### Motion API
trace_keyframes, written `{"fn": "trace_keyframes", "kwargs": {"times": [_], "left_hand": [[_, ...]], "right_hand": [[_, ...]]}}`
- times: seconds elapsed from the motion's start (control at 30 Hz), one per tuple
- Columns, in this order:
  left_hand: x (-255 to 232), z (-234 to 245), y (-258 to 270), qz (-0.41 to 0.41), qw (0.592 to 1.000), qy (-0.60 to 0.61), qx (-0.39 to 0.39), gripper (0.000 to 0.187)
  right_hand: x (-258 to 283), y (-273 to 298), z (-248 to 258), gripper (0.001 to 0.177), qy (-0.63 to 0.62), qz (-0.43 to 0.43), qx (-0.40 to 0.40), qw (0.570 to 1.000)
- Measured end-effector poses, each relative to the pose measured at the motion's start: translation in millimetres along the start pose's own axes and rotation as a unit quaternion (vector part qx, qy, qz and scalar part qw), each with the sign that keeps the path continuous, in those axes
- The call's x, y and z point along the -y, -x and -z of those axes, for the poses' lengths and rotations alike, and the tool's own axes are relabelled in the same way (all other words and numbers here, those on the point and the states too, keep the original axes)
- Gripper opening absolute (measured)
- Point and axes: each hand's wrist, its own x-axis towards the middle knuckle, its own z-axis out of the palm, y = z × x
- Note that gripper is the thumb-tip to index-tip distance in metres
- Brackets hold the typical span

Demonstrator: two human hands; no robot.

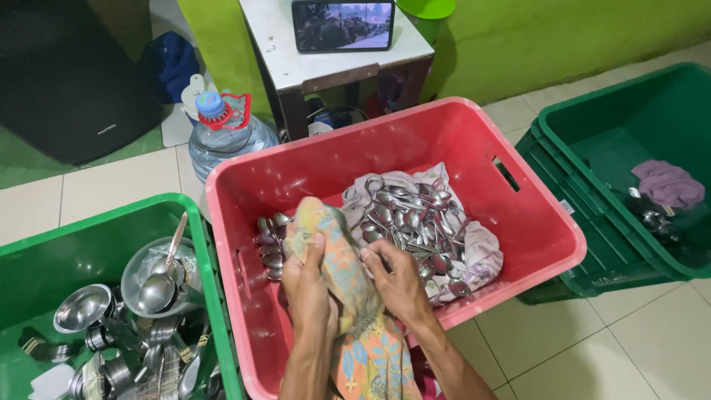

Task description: Drying and cleaning metal spoons using a cloth.

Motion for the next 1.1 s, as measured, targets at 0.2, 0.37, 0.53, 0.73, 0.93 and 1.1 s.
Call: {"fn": "trace_keyframes", "kwargs": {"times": [0.2,0.37,0.53,0.73,0.93,1.1], "left_hand": [[-11.2,12.7,-26.0,0.015,0.998,0.061,-0.021,0.022],[-12.6,-4.9,-3.5,-0.007,1.000,-0.023,0.012,0.026],[-12.4,-12.6,12.6,-0.054,0.956,-0.287,0.023,0.029],[-1.8,5.8,-11.5,0.073,0.996,0.044,-0.028,0.031],[13.3,9.7,-8.6,0.132,0.982,0.132,0.018,0.037],[4.1,4.6,-7.2,0.064,0.991,0.117,-0.002,0.029]], "right_hand": [[-16.3,4.6,-2.3,0.017,0.005,0.001,0.062,0.998],[-12.3,0.1,-0.2,0.018,-0.056,0.018,0.041,0.997],[-12.7,0.1,7.8,0.016,-0.103,0.049,0.000,0.993],[-8.8,-0.6,13.8,0.021,-0.032,0.081,-0.156,0.984],[-11.2,1.4,0.5,0.013,0.020,0.068,-0.138,0.988],[13.7,15.6,-1.0,0.014,0.057,0.064,-0.073,0.994]]}}
